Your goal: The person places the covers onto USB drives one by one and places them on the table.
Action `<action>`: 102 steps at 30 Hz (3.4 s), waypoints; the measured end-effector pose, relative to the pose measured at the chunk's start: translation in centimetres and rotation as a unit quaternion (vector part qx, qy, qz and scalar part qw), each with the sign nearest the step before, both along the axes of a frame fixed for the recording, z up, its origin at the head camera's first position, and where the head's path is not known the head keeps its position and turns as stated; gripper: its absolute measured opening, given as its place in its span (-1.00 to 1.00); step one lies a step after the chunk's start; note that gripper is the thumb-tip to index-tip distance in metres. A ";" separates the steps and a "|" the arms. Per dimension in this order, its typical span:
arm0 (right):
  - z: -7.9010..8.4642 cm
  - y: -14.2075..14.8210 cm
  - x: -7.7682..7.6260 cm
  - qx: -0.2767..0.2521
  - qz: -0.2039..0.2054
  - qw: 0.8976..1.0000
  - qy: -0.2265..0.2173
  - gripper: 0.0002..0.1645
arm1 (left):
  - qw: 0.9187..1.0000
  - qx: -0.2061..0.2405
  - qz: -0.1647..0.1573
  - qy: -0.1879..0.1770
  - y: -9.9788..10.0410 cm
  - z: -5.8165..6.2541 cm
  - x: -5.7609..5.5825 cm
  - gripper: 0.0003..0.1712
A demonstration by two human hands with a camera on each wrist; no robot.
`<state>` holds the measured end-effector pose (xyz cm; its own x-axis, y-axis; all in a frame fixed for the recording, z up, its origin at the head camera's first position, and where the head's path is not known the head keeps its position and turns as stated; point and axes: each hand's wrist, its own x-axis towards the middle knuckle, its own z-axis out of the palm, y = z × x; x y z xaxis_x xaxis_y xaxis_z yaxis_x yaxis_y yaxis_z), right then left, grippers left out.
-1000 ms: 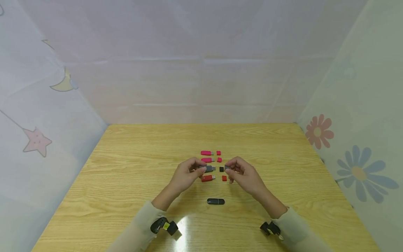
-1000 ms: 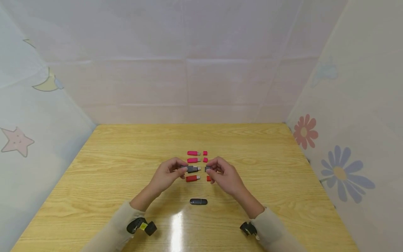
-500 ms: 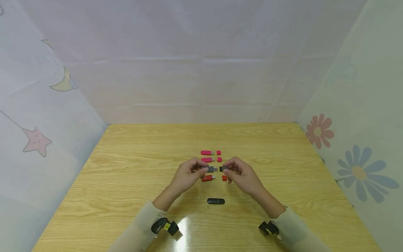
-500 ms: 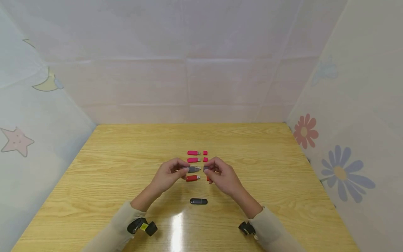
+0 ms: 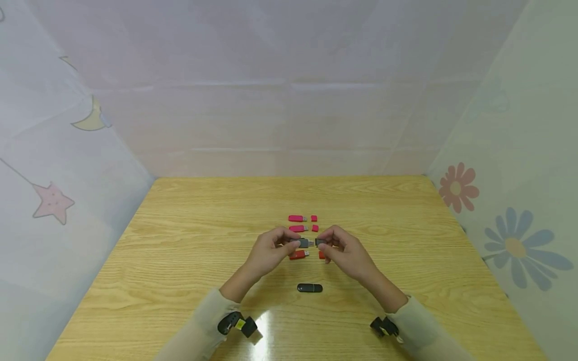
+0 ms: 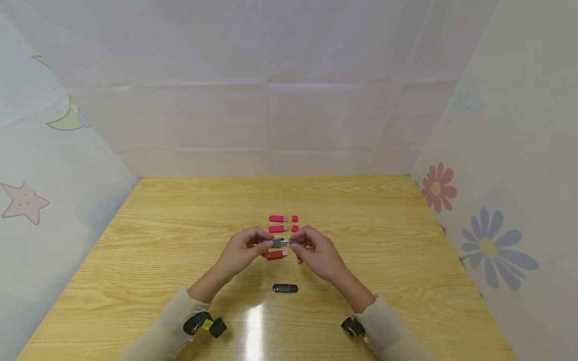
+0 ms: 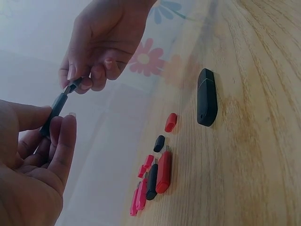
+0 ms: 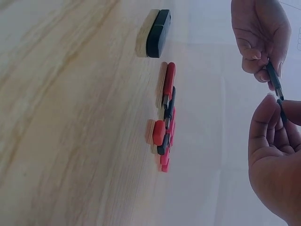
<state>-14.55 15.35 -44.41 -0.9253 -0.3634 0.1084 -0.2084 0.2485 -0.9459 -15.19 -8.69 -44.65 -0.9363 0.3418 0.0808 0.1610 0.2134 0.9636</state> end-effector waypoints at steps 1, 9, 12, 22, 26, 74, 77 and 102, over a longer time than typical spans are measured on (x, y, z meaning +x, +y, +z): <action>0.0 0.0 0.0 0.002 -0.002 1.000 -0.001 -0.80 | 1.000 0.000 0.000 0.002 0.0 0.0 0.0 -0.82; -0.2 -0.2 0.1 0.014 -0.002 1.000 -0.008 -0.82 | 1.000 -0.002 -0.006 -0.001 0.0 0.0 0.1 -0.82; -0.2 -0.2 0.1 0.010 0.004 1.000 -0.004 -0.81 | 1.000 -0.002 -0.010 -0.001 0.0 0.1 0.1 -0.81; -0.1 -0.3 0.1 0.007 0.013 1.000 0.002 -0.81 | 1.000 -0.004 -0.011 0.001 0.0 0.3 0.2 -0.80; -0.1 -0.3 0.1 0.004 0.018 1.000 0.001 -0.79 | 1.000 -0.005 -0.012 0.004 0.0 0.3 0.2 -0.80; 0.1 -0.3 0.5 -0.010 0.047 0.999 0.008 -0.80 | 1.000 -0.003 -0.026 0.011 0.4 0.0 0.6 -0.82; 0.0 -0.3 0.6 -0.009 0.048 0.999 0.010 -0.79 | 1.000 -0.005 -0.027 0.013 0.5 0.1 0.6 -0.82; 0.0 -0.5 0.6 0.015 0.042 0.999 0.014 -0.86 | 0.999 -0.031 -0.027 0.007 0.7 0.5 0.8 -0.82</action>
<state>-13.97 14.85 -44.39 -0.8879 -0.4437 0.1218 -0.2566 0.2576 -0.9316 -14.41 -7.95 -44.13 -0.9153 0.3965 0.0709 0.1876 0.2639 0.9461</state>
